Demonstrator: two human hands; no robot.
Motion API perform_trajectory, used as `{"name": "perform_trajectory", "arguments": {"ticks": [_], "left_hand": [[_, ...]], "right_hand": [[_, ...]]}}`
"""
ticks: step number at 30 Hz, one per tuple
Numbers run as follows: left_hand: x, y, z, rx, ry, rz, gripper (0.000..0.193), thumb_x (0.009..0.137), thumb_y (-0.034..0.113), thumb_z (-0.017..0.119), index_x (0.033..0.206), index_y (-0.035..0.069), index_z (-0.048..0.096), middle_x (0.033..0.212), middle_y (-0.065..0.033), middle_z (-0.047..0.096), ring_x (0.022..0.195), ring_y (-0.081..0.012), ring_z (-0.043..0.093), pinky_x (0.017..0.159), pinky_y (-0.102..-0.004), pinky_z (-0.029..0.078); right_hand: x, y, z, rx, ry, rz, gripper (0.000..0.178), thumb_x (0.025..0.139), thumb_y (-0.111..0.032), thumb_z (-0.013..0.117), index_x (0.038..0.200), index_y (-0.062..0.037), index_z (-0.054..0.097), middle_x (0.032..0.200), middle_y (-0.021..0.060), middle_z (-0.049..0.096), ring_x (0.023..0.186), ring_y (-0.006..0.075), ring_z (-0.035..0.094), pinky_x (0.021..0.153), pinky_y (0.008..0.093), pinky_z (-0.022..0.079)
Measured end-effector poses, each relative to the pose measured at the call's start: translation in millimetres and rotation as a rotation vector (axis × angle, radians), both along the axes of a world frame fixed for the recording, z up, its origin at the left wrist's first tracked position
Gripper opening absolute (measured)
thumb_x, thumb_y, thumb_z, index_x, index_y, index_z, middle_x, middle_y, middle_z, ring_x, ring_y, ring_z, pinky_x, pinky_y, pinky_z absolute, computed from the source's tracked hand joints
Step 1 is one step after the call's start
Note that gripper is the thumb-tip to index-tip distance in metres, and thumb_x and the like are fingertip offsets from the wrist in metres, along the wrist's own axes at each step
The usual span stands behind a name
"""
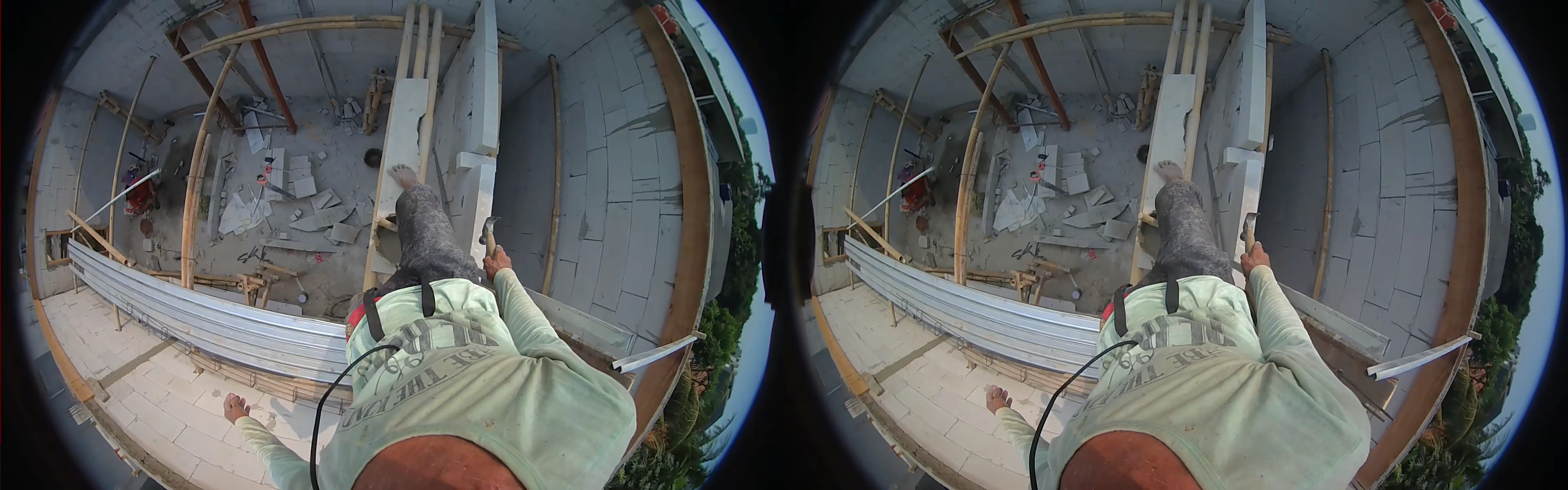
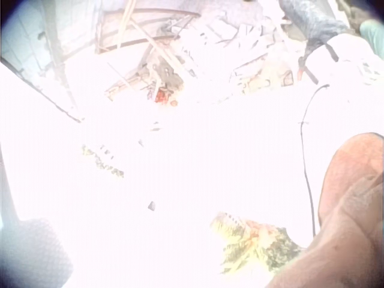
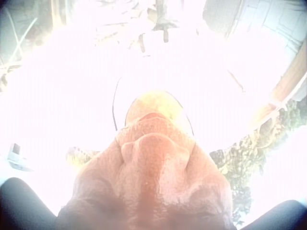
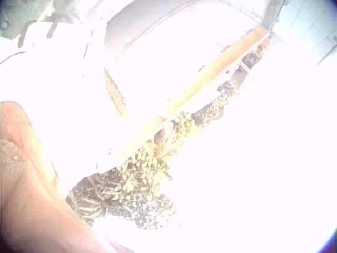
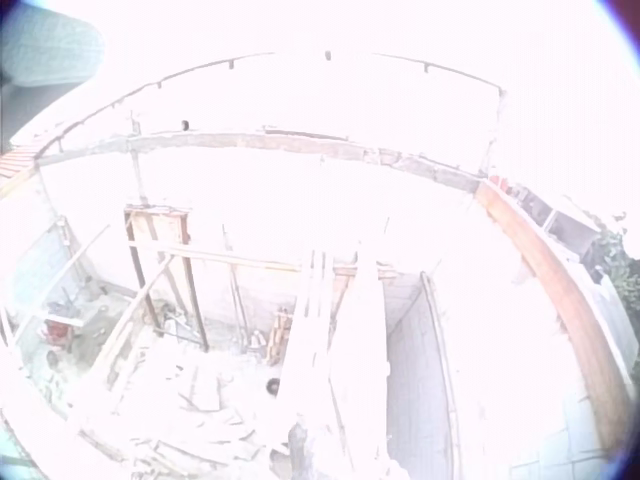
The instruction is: The person positions a long metal stud along the top edge of a concrete wall and secures it to a wooden board using a hammer.
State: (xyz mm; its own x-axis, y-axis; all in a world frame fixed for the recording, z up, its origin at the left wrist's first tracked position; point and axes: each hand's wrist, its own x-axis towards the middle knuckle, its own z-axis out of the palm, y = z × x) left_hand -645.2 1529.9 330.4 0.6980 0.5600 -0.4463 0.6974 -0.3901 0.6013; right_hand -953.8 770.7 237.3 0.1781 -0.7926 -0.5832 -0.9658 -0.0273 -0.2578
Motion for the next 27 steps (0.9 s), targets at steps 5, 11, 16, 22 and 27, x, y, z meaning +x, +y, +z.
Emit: {"name": "perform_trajectory", "arguments": {"ticks": [5,11,16,22,27], "left_hand": [[135,-171,1,-0.113,-0.106,-0.278,0.029,0.081,0.025,0.064,0.104,0.008,0.060,0.083,-0.0019,0.060,0.069,-0.0137,0.059,0.050,-0.0255,0.043],[295,-411,70,-0.048,-0.123,-0.751,0.042,0.085,0.029,0.062,0.116,0.002,0.056,0.106,-0.0084,0.059,0.094,-0.0170,0.058,0.078,-0.0296,0.046],[374,-546,86,-0.084,-0.133,-0.902,0.041,0.089,0.027,0.057,0.119,-0.001,0.053,0.113,-0.0116,0.059,0.104,-0.0205,0.058,0.085,-0.0313,0.046],[434,-650,103,-0.141,-0.208,-1.120,0.034,0.088,0.024,0.060,0.111,-0.001,0.059,0.102,-0.0064,0.061,0.090,-0.0115,0.057,0.078,-0.0223,0.044],[480,-724,149,-0.001,-0.222,-1.247,0.035,0.087,0.025,0.060,0.111,-0.001,0.059,0.104,-0.0062,0.061,0.094,-0.0126,0.055,0.081,-0.0244,0.043]], "right_hand": [[52,-69,-29,0.104,0.041,-0.012,0.032,0.077,-0.022,0.055,0.101,-0.0025,0.044,0.091,0.0306,0.059,0.089,0.0460,0.058,0.079,0.0492,0.047],[107,-137,-21,0.144,0.048,0.090,0.034,0.078,-0.021,0.056,0.103,-0.0007,0.042,0.088,0.0297,0.060,0.087,0.0462,0.058,0.076,0.0497,0.047],[131,-193,-49,0.182,0.078,0.116,0.037,0.080,-0.022,0.057,0.106,-0.0024,0.040,0.088,0.0291,0.060,0.086,0.0464,0.058,0.075,0.0498,0.047],[156,-266,-56,0.227,0.090,0.084,0.038,0.080,-0.022,0.057,0.108,-0.0029,0.039,0.092,0.0313,0.059,0.090,0.0473,0.057,0.079,0.0505,0.047],[190,-336,-24,0.211,0.124,0.074,0.037,0.080,-0.020,0.058,0.109,-0.0083,0.039,0.094,0.0261,0.059,0.089,0.0452,0.058,0.074,0.0477,0.047]]}}
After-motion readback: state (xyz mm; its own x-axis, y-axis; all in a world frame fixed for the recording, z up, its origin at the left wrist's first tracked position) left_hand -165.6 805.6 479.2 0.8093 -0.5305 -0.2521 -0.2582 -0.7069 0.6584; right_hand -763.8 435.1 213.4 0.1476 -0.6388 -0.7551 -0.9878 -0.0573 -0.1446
